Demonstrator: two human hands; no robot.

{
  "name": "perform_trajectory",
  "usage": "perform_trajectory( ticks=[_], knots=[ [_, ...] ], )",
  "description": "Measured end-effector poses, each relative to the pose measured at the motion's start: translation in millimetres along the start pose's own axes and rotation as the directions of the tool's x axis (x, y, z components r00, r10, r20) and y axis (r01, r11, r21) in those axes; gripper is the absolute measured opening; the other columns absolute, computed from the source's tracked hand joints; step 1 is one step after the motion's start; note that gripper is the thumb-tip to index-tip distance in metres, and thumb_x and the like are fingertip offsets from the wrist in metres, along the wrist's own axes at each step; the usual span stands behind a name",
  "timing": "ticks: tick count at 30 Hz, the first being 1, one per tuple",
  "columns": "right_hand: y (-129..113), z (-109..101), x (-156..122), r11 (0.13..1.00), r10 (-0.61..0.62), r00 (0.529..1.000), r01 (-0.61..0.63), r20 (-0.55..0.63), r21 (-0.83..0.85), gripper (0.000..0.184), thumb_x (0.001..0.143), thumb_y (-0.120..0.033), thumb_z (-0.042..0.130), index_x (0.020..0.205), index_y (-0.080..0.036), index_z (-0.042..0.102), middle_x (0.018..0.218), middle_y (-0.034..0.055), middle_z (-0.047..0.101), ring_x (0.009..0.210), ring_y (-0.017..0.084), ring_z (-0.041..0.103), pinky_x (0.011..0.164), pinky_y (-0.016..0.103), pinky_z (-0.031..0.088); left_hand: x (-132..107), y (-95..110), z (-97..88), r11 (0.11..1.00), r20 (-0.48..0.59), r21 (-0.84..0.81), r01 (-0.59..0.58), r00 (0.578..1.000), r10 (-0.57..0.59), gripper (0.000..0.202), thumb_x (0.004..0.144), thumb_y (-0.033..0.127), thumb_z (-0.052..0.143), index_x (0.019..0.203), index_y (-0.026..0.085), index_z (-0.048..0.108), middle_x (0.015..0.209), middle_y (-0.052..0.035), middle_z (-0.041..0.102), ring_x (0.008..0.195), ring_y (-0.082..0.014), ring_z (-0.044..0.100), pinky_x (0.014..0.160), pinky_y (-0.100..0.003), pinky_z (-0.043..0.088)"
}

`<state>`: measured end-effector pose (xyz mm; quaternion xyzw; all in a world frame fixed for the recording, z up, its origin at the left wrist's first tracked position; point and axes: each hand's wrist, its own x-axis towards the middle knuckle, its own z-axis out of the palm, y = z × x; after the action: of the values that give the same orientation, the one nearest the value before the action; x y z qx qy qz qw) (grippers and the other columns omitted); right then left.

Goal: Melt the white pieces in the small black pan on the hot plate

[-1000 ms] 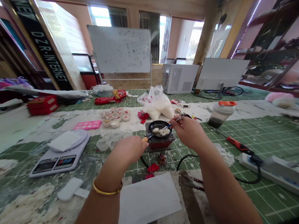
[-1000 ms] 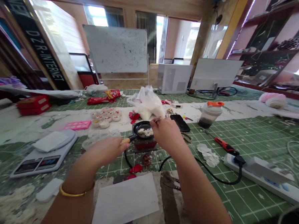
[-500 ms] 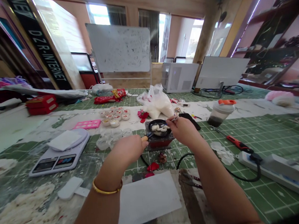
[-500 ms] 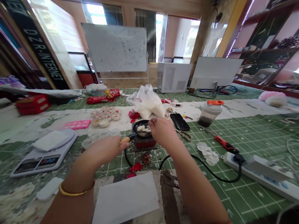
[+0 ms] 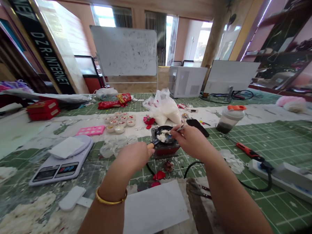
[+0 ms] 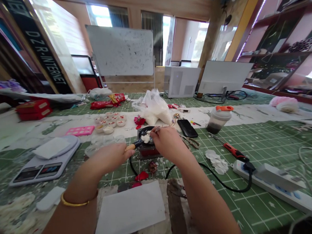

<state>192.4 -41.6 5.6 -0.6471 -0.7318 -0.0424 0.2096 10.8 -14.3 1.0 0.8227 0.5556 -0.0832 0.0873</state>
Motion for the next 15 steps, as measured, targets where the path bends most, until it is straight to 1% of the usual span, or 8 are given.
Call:
perform_trajectory(
  ticks=[2, 5, 6, 8, 10, 11, 13, 15],
  knots=[
    [-0.5, -0.3, -0.3, 0.999, 0.020, 1.000, -0.020, -0.001, -0.026, 0.028, 0.083, -0.029, 0.034, 0.083, -0.018, 0.059, 0.070, 0.0039, 0.062, 0.065, 0.013, 0.052, 0.059, 0.023, 0.028, -0.4, -0.2, 0.1, 1.000, -0.009, -0.001, 0.011, 1.000, -0.011, 0.043, 0.078, 0.049, 0.026, 0.078, 0.019, 0.056, 0.079, -0.0083, 0.064, 0.065, -0.0187, 0.057, 0.056, -0.027, 0.039],
    [1.5, -1.2, -1.3, 0.992, 0.091, 0.996, -0.090, 0.005, -0.088, 0.031, 0.083, -0.032, 0.034, 0.077, -0.016, 0.060, 0.065, 0.0057, 0.061, 0.064, 0.015, 0.053, 0.057, 0.024, 0.028, -0.4, -0.9, 0.6, 1.000, -0.011, 0.002, -0.007, 1.000, 0.007, 0.043, 0.078, 0.049, 0.025, 0.078, 0.019, 0.056, 0.078, -0.0077, 0.064, 0.064, -0.0197, 0.057, 0.055, -0.028, 0.039],
    [1.9, -1.4, -2.0, 0.994, 0.083, 0.997, -0.082, 0.007, -0.067, 0.032, 0.083, -0.033, 0.033, 0.076, -0.017, 0.060, 0.065, 0.0054, 0.061, 0.064, 0.015, 0.053, 0.057, 0.024, 0.028, -0.2, -1.1, 0.9, 1.000, -0.010, 0.003, -0.025, 1.000, 0.025, 0.043, 0.079, 0.049, 0.024, 0.079, 0.020, 0.056, 0.077, -0.0071, 0.064, 0.063, -0.0197, 0.057, 0.055, -0.028, 0.039],
    [1.2, -0.6, -2.9, 0.999, 0.029, 1.000, -0.029, -0.009, 0.028, 0.033, 0.084, -0.035, 0.032, 0.078, -0.019, 0.060, 0.068, 0.0037, 0.061, 0.065, 0.014, 0.053, 0.057, 0.022, 0.030, 0.0, -1.2, 1.4, 0.999, -0.017, 0.007, -0.035, 0.999, 0.035, 0.042, 0.079, 0.048, 0.024, 0.078, 0.021, 0.055, 0.076, -0.0065, 0.063, 0.062, -0.0196, 0.057, 0.054, -0.028, 0.038],
    [-0.4, 1.6, -2.3, 0.995, -0.009, 1.000, 0.012, -0.024, 0.104, 0.030, 0.084, -0.033, 0.032, 0.082, -0.020, 0.059, 0.072, 0.0021, 0.062, 0.067, 0.012, 0.054, 0.059, 0.021, 0.031, 0.0, -0.9, 1.6, 1.000, -0.024, 0.008, -0.009, 1.000, 0.009, 0.041, 0.078, 0.048, 0.025, 0.076, 0.020, 0.055, 0.076, -0.0070, 0.063, 0.063, -0.0197, 0.057, 0.054, -0.028, 0.039],
    [-0.7, 2.7, -1.5, 0.994, -0.005, 1.000, 0.007, -0.019, 0.108, 0.029, 0.084, -0.032, 0.033, 0.083, -0.020, 0.060, 0.073, 0.0021, 0.063, 0.067, 0.012, 0.054, 0.059, 0.021, 0.031, -0.1, -0.7, 1.6, 1.000, -0.023, 0.005, 0.008, 1.000, -0.008, 0.041, 0.078, 0.048, 0.026, 0.075, 0.019, 0.055, 0.077, -0.0076, 0.064, 0.064, -0.0197, 0.057, 0.054, -0.028, 0.039],
    [0.8, 3.7, 0.4, 0.997, 0.039, 0.999, -0.040, 0.004, 0.063, 0.028, 0.083, -0.031, 0.035, 0.083, -0.019, 0.060, 0.072, 0.0035, 0.063, 0.067, 0.014, 0.055, 0.059, 0.022, 0.032, -0.3, -0.4, 1.4, 1.000, -0.012, -0.003, 0.023, 1.000, -0.023, 0.043, 0.078, 0.049, 0.026, 0.075, 0.019, 0.056, 0.079, -0.0082, 0.064, 0.065, -0.0200, 0.057, 0.056, -0.028, 0.039],
    [4.8, 2.6, 1.4, 0.995, 0.096, 0.995, -0.096, -0.010, 0.015, 0.030, 0.083, -0.033, 0.035, 0.084, -0.019, 0.061, 0.074, 0.0050, 0.064, 0.069, 0.015, 0.055, 0.060, 0.022, 0.032, -0.1, -0.6, 1.4, 1.000, -0.005, -0.004, 0.013, 1.000, -0.013, 0.043, 0.078, 0.050, 0.025, 0.077, 0.020, 0.056, 0.079, -0.0076, 0.063, 0.065, -0.0204, 0.057, 0.056, -0.029, 0.039]
  ],
)
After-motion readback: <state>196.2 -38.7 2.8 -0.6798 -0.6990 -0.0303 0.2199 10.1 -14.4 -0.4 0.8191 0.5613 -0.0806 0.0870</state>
